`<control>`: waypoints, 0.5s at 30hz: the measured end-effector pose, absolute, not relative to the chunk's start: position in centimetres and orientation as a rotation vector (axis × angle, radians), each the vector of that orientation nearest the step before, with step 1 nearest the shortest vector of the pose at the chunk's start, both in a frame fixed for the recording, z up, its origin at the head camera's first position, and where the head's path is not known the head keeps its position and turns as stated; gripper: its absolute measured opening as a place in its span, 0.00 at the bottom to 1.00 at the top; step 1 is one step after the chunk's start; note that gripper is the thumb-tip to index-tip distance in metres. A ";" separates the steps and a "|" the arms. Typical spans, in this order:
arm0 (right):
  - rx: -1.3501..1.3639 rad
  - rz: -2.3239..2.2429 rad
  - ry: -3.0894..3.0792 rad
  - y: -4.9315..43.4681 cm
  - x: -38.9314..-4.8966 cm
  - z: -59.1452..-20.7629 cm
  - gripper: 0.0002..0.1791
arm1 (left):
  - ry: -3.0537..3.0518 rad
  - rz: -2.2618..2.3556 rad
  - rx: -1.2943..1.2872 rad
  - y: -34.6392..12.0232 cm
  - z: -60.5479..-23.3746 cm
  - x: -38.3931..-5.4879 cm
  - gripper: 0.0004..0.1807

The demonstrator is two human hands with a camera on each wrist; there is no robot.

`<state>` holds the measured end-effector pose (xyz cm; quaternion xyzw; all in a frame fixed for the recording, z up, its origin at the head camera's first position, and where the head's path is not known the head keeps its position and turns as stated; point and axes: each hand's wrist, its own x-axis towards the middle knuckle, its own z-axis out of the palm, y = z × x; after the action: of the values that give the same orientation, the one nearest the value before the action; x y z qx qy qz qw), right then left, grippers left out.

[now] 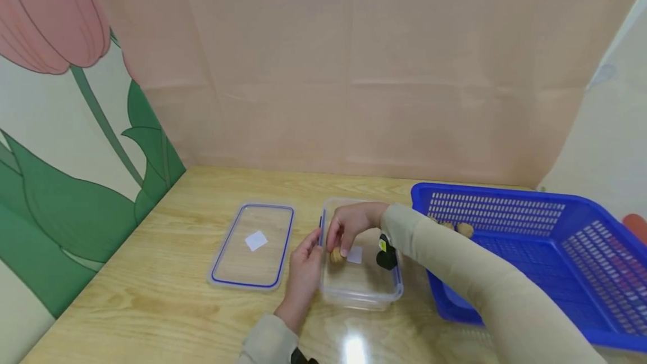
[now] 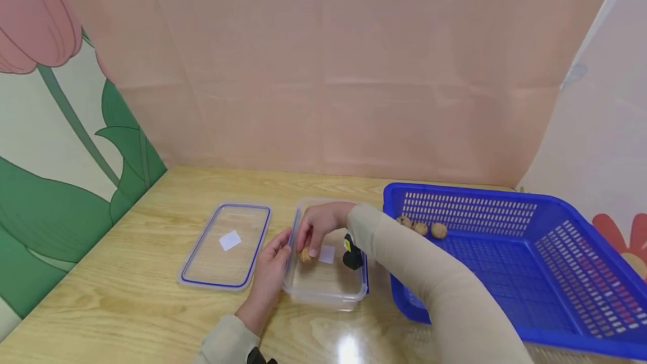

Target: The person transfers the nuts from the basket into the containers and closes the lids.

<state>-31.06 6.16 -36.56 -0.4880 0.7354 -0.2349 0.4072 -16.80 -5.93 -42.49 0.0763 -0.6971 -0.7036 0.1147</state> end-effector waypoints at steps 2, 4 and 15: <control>-1.218 -0.575 1.835 6.0 -31.2 -36.9 0.17 | -2.040 -2.057 0.213 -5.9 -42.6 -16.9 0.22; -1.207 -0.563 1.822 5.8 -31.3 -37.1 0.17 | -2.037 -2.059 0.210 -5.9 -42.6 -17.0 0.22; -1.225 -0.431 1.863 5.3 -31.1 -37.7 0.16 | -2.072 -2.028 0.204 -6.1 -42.7 -17.0 0.22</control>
<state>-31.13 5.34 -37.74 -0.4892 0.7439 -0.1720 0.4215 -16.99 -6.07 -42.65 0.0696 -0.7080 -0.6929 0.1171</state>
